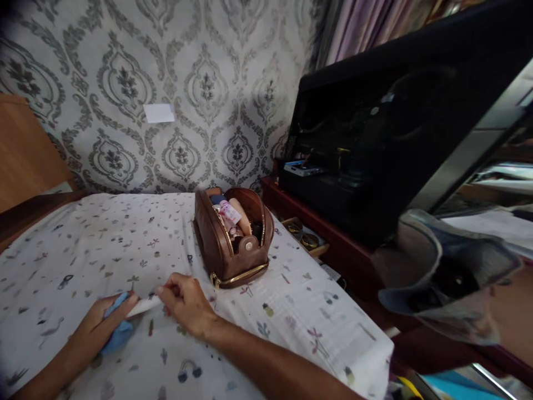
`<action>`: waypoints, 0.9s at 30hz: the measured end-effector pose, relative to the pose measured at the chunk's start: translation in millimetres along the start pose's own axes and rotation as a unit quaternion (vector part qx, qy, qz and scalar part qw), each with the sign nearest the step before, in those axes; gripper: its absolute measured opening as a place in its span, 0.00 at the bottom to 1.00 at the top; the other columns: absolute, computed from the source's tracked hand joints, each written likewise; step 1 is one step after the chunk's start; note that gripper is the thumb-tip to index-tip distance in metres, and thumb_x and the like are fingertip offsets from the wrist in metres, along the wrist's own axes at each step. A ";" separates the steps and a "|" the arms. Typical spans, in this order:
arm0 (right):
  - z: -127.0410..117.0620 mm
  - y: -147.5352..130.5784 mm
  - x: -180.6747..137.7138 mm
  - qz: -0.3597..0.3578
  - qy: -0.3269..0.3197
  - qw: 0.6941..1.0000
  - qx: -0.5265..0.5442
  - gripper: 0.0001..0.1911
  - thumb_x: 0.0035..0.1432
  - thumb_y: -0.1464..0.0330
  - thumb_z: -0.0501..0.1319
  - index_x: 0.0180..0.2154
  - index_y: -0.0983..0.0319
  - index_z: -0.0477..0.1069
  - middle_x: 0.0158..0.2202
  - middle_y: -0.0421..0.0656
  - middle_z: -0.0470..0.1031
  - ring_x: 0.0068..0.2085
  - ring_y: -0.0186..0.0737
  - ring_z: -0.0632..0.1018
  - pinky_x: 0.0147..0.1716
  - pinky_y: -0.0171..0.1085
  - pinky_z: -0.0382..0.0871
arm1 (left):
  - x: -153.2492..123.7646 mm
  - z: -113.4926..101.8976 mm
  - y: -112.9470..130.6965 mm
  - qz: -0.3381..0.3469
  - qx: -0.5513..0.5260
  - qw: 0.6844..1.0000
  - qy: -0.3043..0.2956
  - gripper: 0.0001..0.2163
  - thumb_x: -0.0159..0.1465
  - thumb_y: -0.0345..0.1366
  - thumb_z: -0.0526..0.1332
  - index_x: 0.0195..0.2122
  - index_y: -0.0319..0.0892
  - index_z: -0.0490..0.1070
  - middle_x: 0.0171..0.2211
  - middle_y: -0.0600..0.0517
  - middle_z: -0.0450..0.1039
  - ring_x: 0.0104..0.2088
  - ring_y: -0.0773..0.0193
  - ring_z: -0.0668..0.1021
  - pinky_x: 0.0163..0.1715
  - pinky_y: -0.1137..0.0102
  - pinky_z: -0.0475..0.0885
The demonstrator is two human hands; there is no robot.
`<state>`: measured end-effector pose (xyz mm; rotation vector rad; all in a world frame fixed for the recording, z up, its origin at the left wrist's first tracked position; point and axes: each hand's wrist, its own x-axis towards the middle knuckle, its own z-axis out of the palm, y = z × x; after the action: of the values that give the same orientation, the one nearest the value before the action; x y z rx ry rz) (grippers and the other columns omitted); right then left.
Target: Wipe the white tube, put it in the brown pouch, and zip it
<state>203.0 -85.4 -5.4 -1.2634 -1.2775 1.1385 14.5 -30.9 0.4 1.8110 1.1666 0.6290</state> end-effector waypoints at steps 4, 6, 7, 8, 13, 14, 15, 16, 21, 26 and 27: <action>0.7 1.6 3.6 0.042 -0.035 0.997 0.056 0.15 0.63 0.65 0.60 0.26 0.60 0.60 0.14 0.29 0.62 0.13 0.26 0.58 0.14 0.28 0.50 | -2.1 1.6 -1.3 0.011 0.020 0.999 0.036 0.27 0.55 0.65 0.55 0.19 0.45 0.55 0.19 0.56 0.53 0.22 0.66 0.61 0.23 0.72 0.61; 0.8 2.7 3.9 0.032 -0.047 0.995 0.078 0.15 0.63 0.64 0.61 0.26 0.60 0.60 0.14 0.29 0.63 0.12 0.25 0.58 0.14 0.28 0.51 | -2.1 1.7 -2.6 0.014 0.018 0.998 0.052 0.27 0.56 0.64 0.56 0.20 0.44 0.57 0.19 0.56 0.55 0.22 0.65 0.63 0.23 0.72 0.62; 0.9 3.1 3.5 0.024 -0.052 0.995 0.086 0.14 0.63 0.64 0.61 0.27 0.60 0.60 0.15 0.29 0.64 0.13 0.25 0.59 0.14 0.27 0.52 | -1.6 1.5 -3.1 0.016 0.015 0.998 0.060 0.27 0.56 0.64 0.56 0.20 0.44 0.59 0.19 0.56 0.56 0.22 0.65 0.63 0.23 0.72 0.62; 1.0 3.3 2.6 0.014 -0.057 0.994 0.089 0.14 0.62 0.63 0.61 0.28 0.60 0.60 0.16 0.30 0.64 0.13 0.26 0.61 0.14 0.27 0.54 | -1.0 1.2 -3.6 0.018 0.010 0.998 0.067 0.27 0.57 0.64 0.56 0.19 0.44 0.60 0.19 0.56 0.56 0.22 0.65 0.63 0.23 0.72 0.63; 1.4 1.3 -5.2 -0.034 -0.059 0.997 0.042 0.10 0.61 0.64 0.61 0.31 0.60 0.63 0.20 0.31 0.65 0.19 0.27 0.66 0.20 0.27 0.59 | 2.5 -2.0 -7.5 0.002 -0.017 0.997 0.079 0.28 0.56 0.65 0.57 0.20 0.41 0.67 0.18 0.55 0.60 0.22 0.65 0.66 0.23 0.73 0.64; 1.3 0.6 -6.6 -0.048 -0.057 0.997 0.022 0.09 0.61 0.65 0.61 0.31 0.60 0.64 0.20 0.31 0.65 0.20 0.28 0.66 0.21 0.28 0.59 | 2.7 -2.4 -8.3 -0.001 -0.021 0.996 0.083 0.28 0.55 0.65 0.57 0.21 0.41 0.68 0.18 0.55 0.61 0.22 0.65 0.66 0.23 0.73 0.64; 1.1 -0.1 -7.7 -0.063 -0.054 0.997 -0.001 0.08 0.62 0.65 0.61 0.32 0.60 0.65 0.20 0.32 0.64 0.20 0.28 0.67 0.22 0.28 0.59 | 2.5 -2.6 -8.8 -0.001 -0.023 0.996 0.085 0.28 0.55 0.65 0.58 0.21 0.41 0.69 0.17 0.55 0.61 0.22 0.66 0.65 0.22 0.73 0.64; 0.8 -0.6 -8.5 -0.079 -0.051 0.995 -0.028 0.07 0.62 0.66 0.61 0.32 0.61 0.66 0.21 0.32 0.64 0.22 0.29 0.67 0.23 0.28 0.59 | 2.1 -2.6 -8.7 0.000 -0.026 0.996 0.087 0.28 0.55 0.65 0.59 0.21 0.40 0.70 0.17 0.55 0.61 0.21 0.66 0.65 0.22 0.73 0.64; -2.9 -0.9 -8.3 -0.159 -0.013 0.974 -0.160 0.03 0.58 0.71 0.64 0.34 0.61 0.70 0.27 0.34 0.67 0.28 0.30 0.68 0.29 0.29 0.59 | -2.0 0.3 3.4 -0.017 -0.048 0.993 0.104 0.29 0.51 0.66 0.61 0.21 0.40 0.72 0.15 0.56 0.60 0.19 0.67 0.65 0.19 0.74 0.64; -10.1 -4.8 -7.5 -0.224 -0.007 0.942 -0.250 0.04 0.60 0.69 0.64 0.38 0.60 0.71 0.32 0.37 0.71 0.33 0.34 0.71 0.34 0.31 0.63 | -4.4 4.8 14.8 -0.014 -0.126 0.985 0.113 0.27 0.47 0.63 0.67 0.28 0.39 0.75 0.22 0.55 0.69 0.23 0.65 0.71 0.21 0.75 0.66; -11.7 -6.4 -7.4 -0.240 -0.004 0.934 -0.266 0.04 0.61 0.68 0.63 0.38 0.60 0.71 0.33 0.38 0.71 0.33 0.35 0.71 0.34 0.32 0.63 | -4.1 6.1 15.6 -0.030 -0.154 0.981 0.114 0.27 0.46 0.62 0.69 0.29 0.39 0.74 0.21 0.56 0.68 0.21 0.66 0.69 0.19 0.75 0.64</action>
<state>213.9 -93.2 1.9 -1.2161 -1.8522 0.4560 24.6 -39.9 11.0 1.4648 1.1933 0.9471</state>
